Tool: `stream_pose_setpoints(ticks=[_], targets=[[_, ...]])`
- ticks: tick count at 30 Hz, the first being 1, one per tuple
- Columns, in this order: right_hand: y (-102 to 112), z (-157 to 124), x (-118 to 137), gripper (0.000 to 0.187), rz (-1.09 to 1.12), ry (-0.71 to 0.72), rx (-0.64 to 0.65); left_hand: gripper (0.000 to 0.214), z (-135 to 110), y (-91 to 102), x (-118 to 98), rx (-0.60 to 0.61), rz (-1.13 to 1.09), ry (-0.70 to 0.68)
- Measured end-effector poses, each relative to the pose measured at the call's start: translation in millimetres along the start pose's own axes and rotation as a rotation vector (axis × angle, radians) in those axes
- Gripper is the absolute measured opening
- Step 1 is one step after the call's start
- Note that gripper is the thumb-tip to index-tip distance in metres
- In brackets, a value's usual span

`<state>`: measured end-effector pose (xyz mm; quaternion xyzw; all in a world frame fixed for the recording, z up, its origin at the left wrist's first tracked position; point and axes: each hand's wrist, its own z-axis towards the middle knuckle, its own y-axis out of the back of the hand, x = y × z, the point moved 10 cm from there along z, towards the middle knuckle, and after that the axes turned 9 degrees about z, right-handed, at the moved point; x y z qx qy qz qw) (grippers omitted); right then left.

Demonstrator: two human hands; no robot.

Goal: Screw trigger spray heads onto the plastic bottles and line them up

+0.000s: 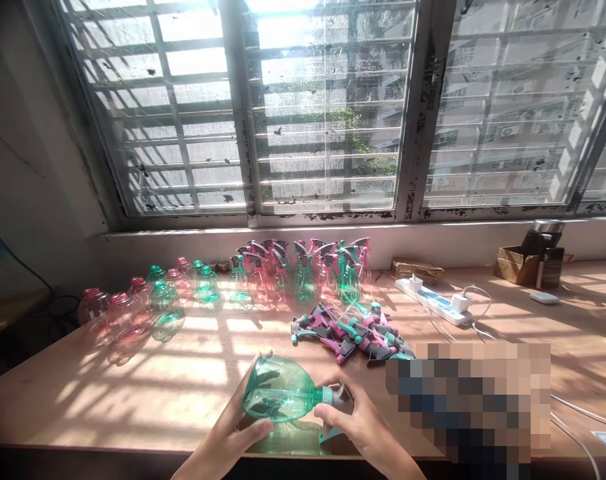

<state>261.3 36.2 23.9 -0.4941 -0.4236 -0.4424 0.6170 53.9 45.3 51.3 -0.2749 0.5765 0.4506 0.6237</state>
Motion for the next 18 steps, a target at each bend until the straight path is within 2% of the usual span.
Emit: stream_pose_setpoints(ticks=[3, 8, 10, 13, 18], targets=[[0.7, 1.2, -0.3, 0.043, 0.024, -0.018, -0.013, 0.095, 1.0, 0.7, -2.4, -0.010, 0.033, -0.009], [1.9, 2.9, -3.6, 0.046, 0.103, -0.025, -0.019, 0.073, -0.5, 4.0, -17.0, -0.095, 0.083, -0.128], [3.8, 2.9, -6.3, 0.047, 0.093, -0.023, -0.031, 0.083, -1.0, 3.1, -16.3, -0.091, 0.048, -0.114], [2.7, 3.0, -6.7, 0.045, 0.085, 0.006, -0.020, 0.103, -0.3, -2.7, -9.4, -0.017, -0.060, -0.048], [0.4, 4.2, -2.8, 0.043, 0.110, 0.019, -0.009, 0.103, 2.3, -2.7, -3.5, 0.027, -0.094, -0.046]])
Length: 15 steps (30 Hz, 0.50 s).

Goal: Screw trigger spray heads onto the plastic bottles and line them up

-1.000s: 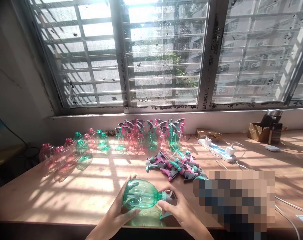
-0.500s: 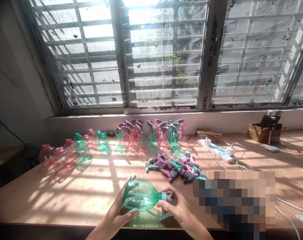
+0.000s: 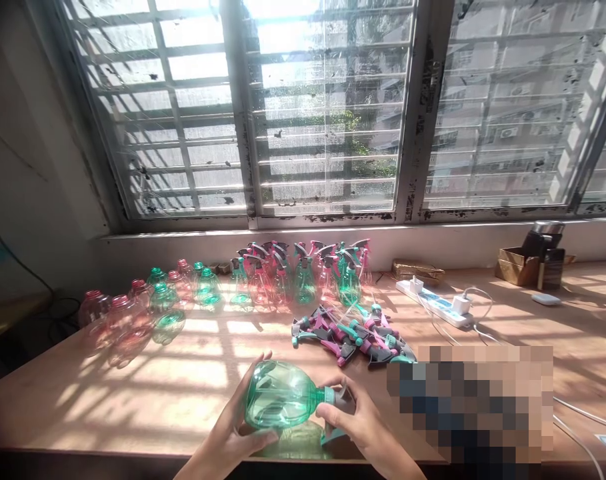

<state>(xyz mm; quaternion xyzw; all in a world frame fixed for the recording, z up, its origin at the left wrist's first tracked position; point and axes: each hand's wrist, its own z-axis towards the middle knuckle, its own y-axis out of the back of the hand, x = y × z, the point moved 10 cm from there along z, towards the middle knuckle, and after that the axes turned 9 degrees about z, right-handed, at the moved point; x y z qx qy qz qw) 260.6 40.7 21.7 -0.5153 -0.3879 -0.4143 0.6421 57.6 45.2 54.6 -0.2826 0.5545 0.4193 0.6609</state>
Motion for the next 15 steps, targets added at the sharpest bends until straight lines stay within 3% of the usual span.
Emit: stream_pose_setpoints(ticks=[9, 15], targets=[[2.7, 0.7, -2.8, 0.042, -0.027, 0.008, -0.012, 0.097, 0.9, -4.1, 1.0, 0.079, 0.066, -0.047], [1.8, -0.9, -2.7, 0.042, -0.036, 0.009, -0.015, 0.110, -1.2, 0.6, 9.3, 0.018, -0.024, 0.015]])
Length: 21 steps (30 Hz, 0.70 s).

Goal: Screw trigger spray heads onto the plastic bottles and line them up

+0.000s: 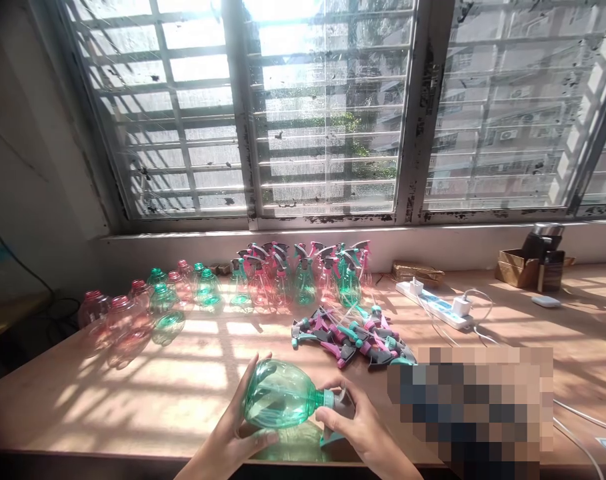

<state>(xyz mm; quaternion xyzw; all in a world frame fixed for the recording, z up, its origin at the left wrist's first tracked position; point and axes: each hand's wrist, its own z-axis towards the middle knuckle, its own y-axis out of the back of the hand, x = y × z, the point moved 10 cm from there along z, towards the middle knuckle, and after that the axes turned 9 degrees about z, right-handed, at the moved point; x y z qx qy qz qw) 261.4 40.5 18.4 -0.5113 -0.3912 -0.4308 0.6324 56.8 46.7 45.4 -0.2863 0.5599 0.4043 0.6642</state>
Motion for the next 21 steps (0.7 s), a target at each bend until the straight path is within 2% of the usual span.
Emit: stream_pose_setpoints(ticks=[5, 9, 15, 21], targets=[[-0.8, 0.5, 1.3, 0.043, -0.027, -0.016, 0.019, 0.107, -0.8, -3.5, -1.9, 0.019, 0.041, 0.016], [-2.4, 1.7, 1.2, 0.044, 0.012, -0.038, 0.051, 0.086, -1.2, -0.5, -9.2, -0.035, 0.115, -0.034], [-0.4, 1.6, 0.2, 0.044, 0.006, -0.008, 0.023, 0.102, -0.7, -0.1, -2.9, -0.019, 0.090, 0.026], [-1.7, 2.2, -3.1, 0.043, 0.017, -0.019, 0.057, 0.089, 0.2, 6.3, -8.0, -0.045, 0.221, -0.042]])
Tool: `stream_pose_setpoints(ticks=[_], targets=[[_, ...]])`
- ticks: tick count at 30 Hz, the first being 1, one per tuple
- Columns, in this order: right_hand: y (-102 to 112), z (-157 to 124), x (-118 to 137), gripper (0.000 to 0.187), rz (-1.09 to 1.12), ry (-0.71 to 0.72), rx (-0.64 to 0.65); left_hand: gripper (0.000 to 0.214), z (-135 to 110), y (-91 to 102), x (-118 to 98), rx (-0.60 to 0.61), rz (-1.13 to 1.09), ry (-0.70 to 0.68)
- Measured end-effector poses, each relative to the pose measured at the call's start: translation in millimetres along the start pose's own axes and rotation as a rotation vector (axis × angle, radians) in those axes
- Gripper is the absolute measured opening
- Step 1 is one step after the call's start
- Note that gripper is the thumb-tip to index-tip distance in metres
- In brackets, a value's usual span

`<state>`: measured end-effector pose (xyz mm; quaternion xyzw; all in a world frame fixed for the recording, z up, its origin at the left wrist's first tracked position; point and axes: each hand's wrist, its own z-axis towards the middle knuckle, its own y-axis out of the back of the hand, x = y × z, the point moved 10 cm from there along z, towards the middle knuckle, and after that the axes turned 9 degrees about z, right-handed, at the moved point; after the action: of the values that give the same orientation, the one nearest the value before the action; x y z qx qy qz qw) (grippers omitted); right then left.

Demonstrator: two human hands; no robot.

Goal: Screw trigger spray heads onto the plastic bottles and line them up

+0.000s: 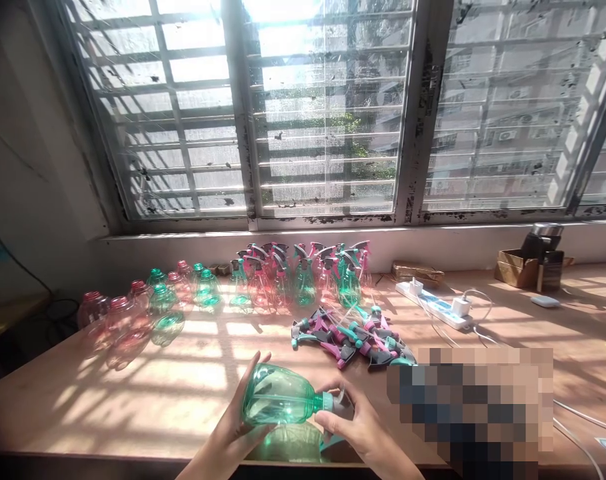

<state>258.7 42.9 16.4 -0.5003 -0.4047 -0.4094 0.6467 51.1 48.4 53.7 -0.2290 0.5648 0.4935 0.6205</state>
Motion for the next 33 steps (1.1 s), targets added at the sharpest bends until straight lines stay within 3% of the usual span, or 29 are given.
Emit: stream_pose_setpoints(ticks=[3, 8, 19, 23, 29, 33], targets=[[-1.2, 0.0, -1.5, 0.044, -0.005, -0.016, 0.017, 0.083, -0.5, 1.6, -2.3, -0.032, 0.039, -0.005], [2.4, -2.1, 1.4, 0.042, -0.018, 0.028, -0.037, 0.107, -0.4, -5.9, -1.8, 0.034, -0.139, 0.023], [8.2, 1.9, -3.2, 0.045, 0.055, -0.002, -0.070, 0.094, 0.2, -4.9, 2.5, 0.040, -0.188, 0.018], [8.2, 1.0, -2.0, 0.045, 0.030, 0.031, -0.078, 0.111, -0.2, -7.1, 4.9, 0.042, -0.271, 0.049], [11.7, 2.0, -1.7, 0.044, -0.023, 0.062, -0.087, 0.099, 2.0, -2.4, 11.9, 0.027, -0.156, 0.116], [11.1, 2.5, -3.2, 0.044, -0.017, 0.043, -0.092, 0.097, 4.8, -2.2, 7.5, 0.023, -0.141, 0.036]])
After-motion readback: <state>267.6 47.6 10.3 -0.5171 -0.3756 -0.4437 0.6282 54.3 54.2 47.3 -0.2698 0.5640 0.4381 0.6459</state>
